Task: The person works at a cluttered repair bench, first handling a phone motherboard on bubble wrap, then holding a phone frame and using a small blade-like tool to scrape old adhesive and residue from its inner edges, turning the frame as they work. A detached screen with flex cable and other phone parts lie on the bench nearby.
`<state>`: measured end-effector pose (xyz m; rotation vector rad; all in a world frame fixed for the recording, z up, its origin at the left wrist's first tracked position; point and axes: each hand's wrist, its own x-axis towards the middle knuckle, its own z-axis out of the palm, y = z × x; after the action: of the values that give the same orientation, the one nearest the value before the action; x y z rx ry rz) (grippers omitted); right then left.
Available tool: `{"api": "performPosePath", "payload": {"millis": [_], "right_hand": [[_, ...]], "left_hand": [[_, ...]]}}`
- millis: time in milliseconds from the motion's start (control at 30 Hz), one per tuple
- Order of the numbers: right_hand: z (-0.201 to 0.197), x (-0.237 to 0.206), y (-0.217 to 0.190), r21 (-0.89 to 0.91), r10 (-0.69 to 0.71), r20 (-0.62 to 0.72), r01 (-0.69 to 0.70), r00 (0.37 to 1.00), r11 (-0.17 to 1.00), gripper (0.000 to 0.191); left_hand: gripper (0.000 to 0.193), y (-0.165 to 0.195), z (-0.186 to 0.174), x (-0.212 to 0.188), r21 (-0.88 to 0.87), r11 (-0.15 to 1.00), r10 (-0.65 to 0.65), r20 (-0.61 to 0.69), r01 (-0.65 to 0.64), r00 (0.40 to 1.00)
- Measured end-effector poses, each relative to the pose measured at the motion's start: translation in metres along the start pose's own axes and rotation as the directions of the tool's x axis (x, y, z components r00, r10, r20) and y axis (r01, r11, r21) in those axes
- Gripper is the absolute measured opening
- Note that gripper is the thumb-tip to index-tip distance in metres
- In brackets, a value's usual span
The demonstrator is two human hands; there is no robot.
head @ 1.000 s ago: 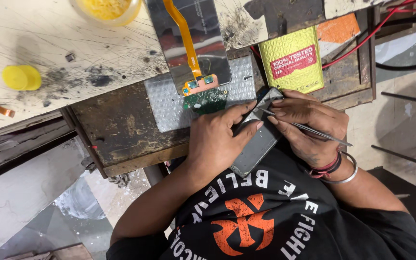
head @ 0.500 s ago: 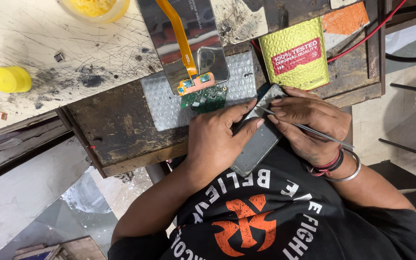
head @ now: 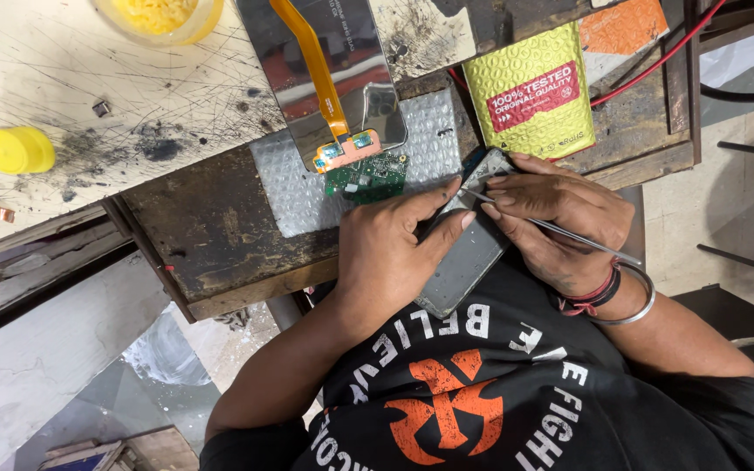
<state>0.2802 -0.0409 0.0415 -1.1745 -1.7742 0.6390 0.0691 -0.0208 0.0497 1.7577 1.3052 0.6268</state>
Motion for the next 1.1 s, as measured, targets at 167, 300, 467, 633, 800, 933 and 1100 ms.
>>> {"api": "performPosePath", "payload": {"millis": [167, 300, 467, 633, 800, 933, 1100], "right_hand": [[-0.0001, 0.0000, 0.0012, 0.028, 0.005, 0.003, -0.005, 1.000, 1.000, 0.014], [0.0002, -0.0003, 0.0014, 0.032, 0.003, 0.003, -0.003, 1.000, 0.999, 0.014], [0.0002, -0.0005, 0.0006, 0.027, 0.020, 0.006, -0.020, 1.000, 0.999, 0.015], [0.0013, 0.0002, 0.0034, -0.003, 0.011, -0.031, -0.011, 0.999, 1.000, 0.013], [-0.0003, -0.0014, 0.0049, 0.045, 0.020, -0.026, -0.019, 0.999, 0.999, 0.014], [-0.0017, -0.0027, 0.0058, 0.055, 0.013, -0.019, -0.012, 1.000, 0.998, 0.013], [-0.0011, -0.0026, 0.0070, 0.055, 0.007, -0.023, -0.006, 1.000, 0.998, 0.014]], "left_hand": [[0.036, 0.0003, -0.0005, 0.0005, -0.013, 1.000, -0.016, 0.006, 0.016, 1.000], [0.036, 0.0006, -0.0008, 0.0003, -0.028, 0.999, -0.029, 0.010, 0.029, 1.000], [0.035, 0.0009, -0.0015, 0.0003, -0.039, 0.999, -0.013, -0.010, 0.013, 1.000], [0.034, 0.0019, -0.0016, -0.0012, -0.040, 0.999, 0.003, -0.010, -0.004, 1.000], [0.035, 0.0015, -0.0021, 0.0003, -0.033, 0.999, -0.025, 0.010, 0.026, 1.000], [0.035, 0.0013, -0.0020, -0.0002, -0.032, 0.999, -0.030, 0.018, 0.031, 0.999], [0.035, 0.0002, -0.0013, 0.0004, -0.021, 1.000, -0.010, 0.008, 0.010, 1.000]]}}
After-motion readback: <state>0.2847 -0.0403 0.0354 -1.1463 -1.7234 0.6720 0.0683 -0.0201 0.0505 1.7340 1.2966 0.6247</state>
